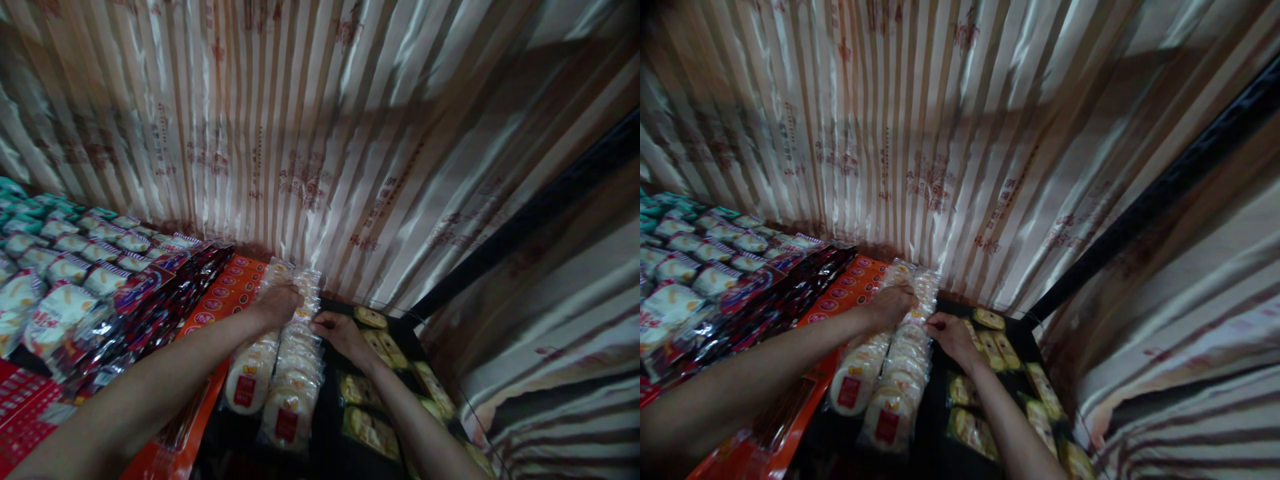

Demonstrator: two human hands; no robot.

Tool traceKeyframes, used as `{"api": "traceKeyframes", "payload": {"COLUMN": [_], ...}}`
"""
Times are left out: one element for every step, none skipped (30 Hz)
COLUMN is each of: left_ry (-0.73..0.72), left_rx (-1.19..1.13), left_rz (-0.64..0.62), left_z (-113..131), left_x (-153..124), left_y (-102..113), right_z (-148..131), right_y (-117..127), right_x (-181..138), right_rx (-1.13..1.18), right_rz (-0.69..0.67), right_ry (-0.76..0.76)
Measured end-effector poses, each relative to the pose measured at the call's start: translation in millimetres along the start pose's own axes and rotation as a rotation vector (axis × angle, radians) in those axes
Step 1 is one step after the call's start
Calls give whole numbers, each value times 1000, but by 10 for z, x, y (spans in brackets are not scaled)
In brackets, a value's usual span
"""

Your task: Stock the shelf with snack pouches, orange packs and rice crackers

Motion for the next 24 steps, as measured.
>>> {"api": "traceKeyframes", "payload": {"left_ry": [12, 23, 34, 45, 54, 64, 72, 77, 79, 79, 79, 83, 90, 101, 114, 130, 144, 156, 166, 172, 177, 180, 182, 186], "left_rx": [-12, -24, -37, -49, -61, -72, -81, -89, -95, -100, -103, -105, -106, -106, -106, -105, -105, -104, -103, -102, -101, -99, -98, -95], "left_rz": [-1, -1, 0, 2, 5, 8, 13, 18, 23, 27, 30, 31, 30, 28, 24, 22, 19, 18, 19, 20, 21, 21, 20, 20], "left_z": [-5, -11, -18, -25, -32, -39, -45, -50, -54, -57, -59, -61, -62, -62, -61, -58, -54, -48, -41, -34, -27, -20, -14, -10], "left_x": [-5, -9, -13, -17, -22, -27, -32, -38, -44, -51, -58, -65, -73, -80, -86, -92, -97, -101, -104, -106, -108, -109, -110, -111], "left_y": [-4, -9, -15, -21, -26, -31, -34, -36, -37, -38, -39, -39, -41, -43, -45, -47, -48, -48, -46, -44, -40, -36, -32, -27], "right_z": [-13, -24, -32, -37, -39, -39, -37, -34, -29, -25, -24, -26, -32, -44, -61, -83, -110, -141, -176, -212, -244, -270, -288, -297], "right_y": [-13, -23, -31, -39, -47, -58, -70, -82, -92, -98, -101, -100, -97, -91, -81, -66, -46, -21, 5, 29, 47, 57, 58, 50], "right_x": [4, 11, 18, 25, 30, 34, 36, 38, 39, 41, 44, 48, 51, 53, 52, 45, 31, 10, -18, -52, -87, -123, -156, -186], "right_rx": [6, -4, -29, -57, -81, -95, -94, -80, -61, -45, -34, -29, -33, -46, -67, -98, -139, -187, -237, -283, -320, -341, -345, -331], "right_rz": [-5, 5, 27, 56, 87, 111, 126, 138, 150, 161, 170, 174, 173, 170, 170, 182, 212, 254, 298, 329, 336, 314, 266, 201], "right_ry": [1, -3, -12, -22, -29, -31, -27, -22, -19, -21, -25, -31, -37, -43, -49, -55, -60, -63, -59, -51, -41, -32, -26, -21]}}
Point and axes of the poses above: each hand's wrist, its own x-axis towards the middle knuckle, its own y-axis out of the back of the hand, z = x × y, the point moved 2 cm from there along x, towards the middle knuckle, and after that the axes turned 3 degrees about y, right-handed, at the moved point
